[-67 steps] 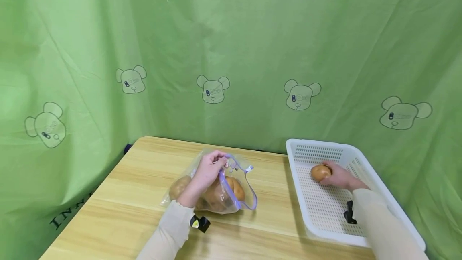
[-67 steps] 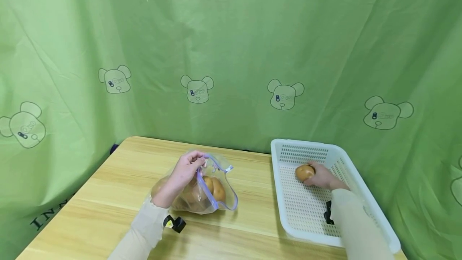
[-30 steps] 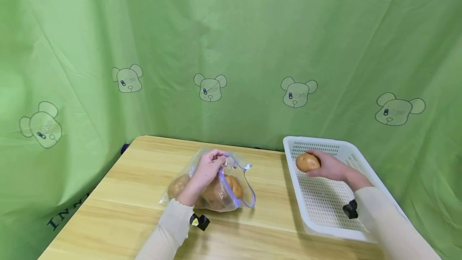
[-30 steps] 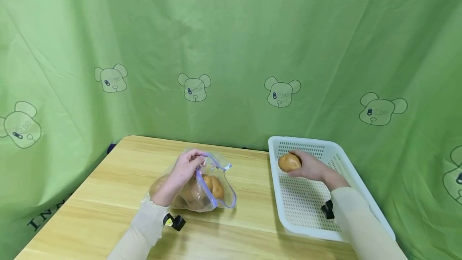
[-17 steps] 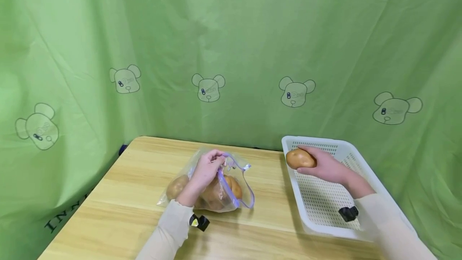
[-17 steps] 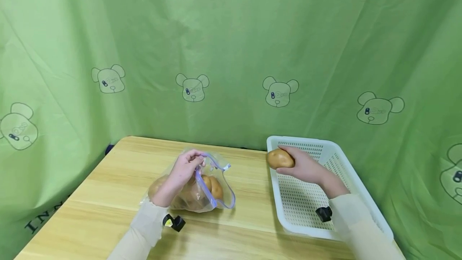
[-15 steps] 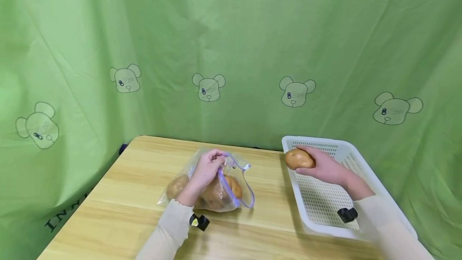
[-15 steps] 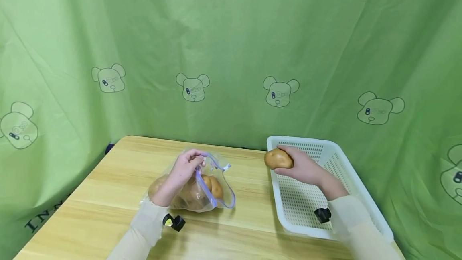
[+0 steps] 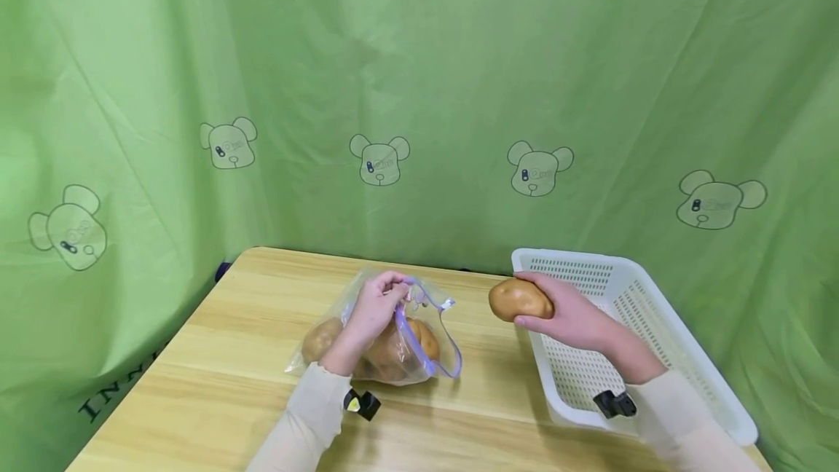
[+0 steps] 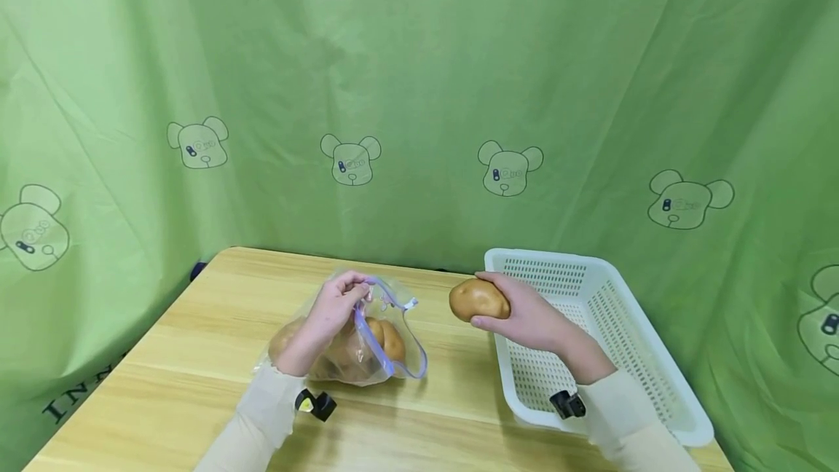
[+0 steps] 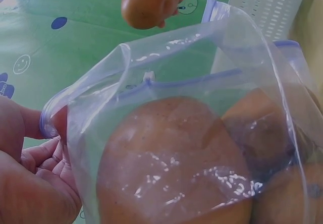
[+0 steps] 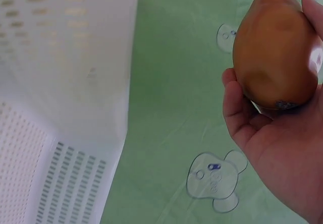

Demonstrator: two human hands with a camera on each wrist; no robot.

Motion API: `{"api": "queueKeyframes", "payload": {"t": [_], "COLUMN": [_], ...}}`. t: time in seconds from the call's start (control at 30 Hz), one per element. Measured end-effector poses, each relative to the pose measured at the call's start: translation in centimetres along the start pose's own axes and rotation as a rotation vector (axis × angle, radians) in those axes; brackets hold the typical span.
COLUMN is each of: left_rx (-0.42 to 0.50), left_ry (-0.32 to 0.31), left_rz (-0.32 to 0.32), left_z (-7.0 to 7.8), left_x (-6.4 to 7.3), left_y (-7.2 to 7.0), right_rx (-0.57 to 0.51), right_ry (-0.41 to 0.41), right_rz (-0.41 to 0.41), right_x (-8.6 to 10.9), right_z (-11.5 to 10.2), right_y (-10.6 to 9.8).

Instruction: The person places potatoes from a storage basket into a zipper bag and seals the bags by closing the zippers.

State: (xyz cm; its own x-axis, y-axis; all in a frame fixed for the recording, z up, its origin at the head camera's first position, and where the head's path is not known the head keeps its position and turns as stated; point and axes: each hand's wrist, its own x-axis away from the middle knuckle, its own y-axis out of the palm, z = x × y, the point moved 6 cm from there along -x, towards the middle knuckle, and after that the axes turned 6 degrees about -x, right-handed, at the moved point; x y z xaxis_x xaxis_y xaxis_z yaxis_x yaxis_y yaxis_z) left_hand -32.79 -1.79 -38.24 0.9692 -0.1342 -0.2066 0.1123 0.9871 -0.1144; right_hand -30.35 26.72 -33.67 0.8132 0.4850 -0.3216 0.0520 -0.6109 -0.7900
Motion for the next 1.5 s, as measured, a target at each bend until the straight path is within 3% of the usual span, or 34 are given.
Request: {"api": "queueKeyframes", "payload": {"t": [0.27,0.43,0.57,0.7,1.1,1.33,1.5], "left_rx": [0.016,0.009,0.018,0.031,-0.002,0.007,0.000], "left_ry": [0.010,0.009,0.003,0.008,-0.001,0.008,0.002], "left_rz": [-0.003,-0.023,-0.028,-0.018,0.024,0.033,0.037], "left_z": [0.1,1.9,1.2,0.3,0.7,0.8,0.8], "left_x": [0.0,0.9,0.6,0.2,0.2,0.2,0.2], "left_y": [0.0,0.1,0.2,0.3,0.4,0.4,0.5], "right_rx": [-0.073,-0.175,-0.244,-0.257,-0.223,-0.259,-0.311], "right_ry": [-0.050,-0.074,-0.047,-0.042,-0.028,0.063,0.134], "right_rz": [-0.008,-0.039,-0.077,-0.104,-0.099,-0.139,-0.154], "right_x": [0.0,0.0,0.1,0.2,0.0,0.1,-0.1], "right_z": [-2.0,-3.2,-4.1,-4.8,-7.0,-7.9,-7.3], "right_y": [1.4,3.0,3.9,4.4,6.0,8.5,9.4]}}
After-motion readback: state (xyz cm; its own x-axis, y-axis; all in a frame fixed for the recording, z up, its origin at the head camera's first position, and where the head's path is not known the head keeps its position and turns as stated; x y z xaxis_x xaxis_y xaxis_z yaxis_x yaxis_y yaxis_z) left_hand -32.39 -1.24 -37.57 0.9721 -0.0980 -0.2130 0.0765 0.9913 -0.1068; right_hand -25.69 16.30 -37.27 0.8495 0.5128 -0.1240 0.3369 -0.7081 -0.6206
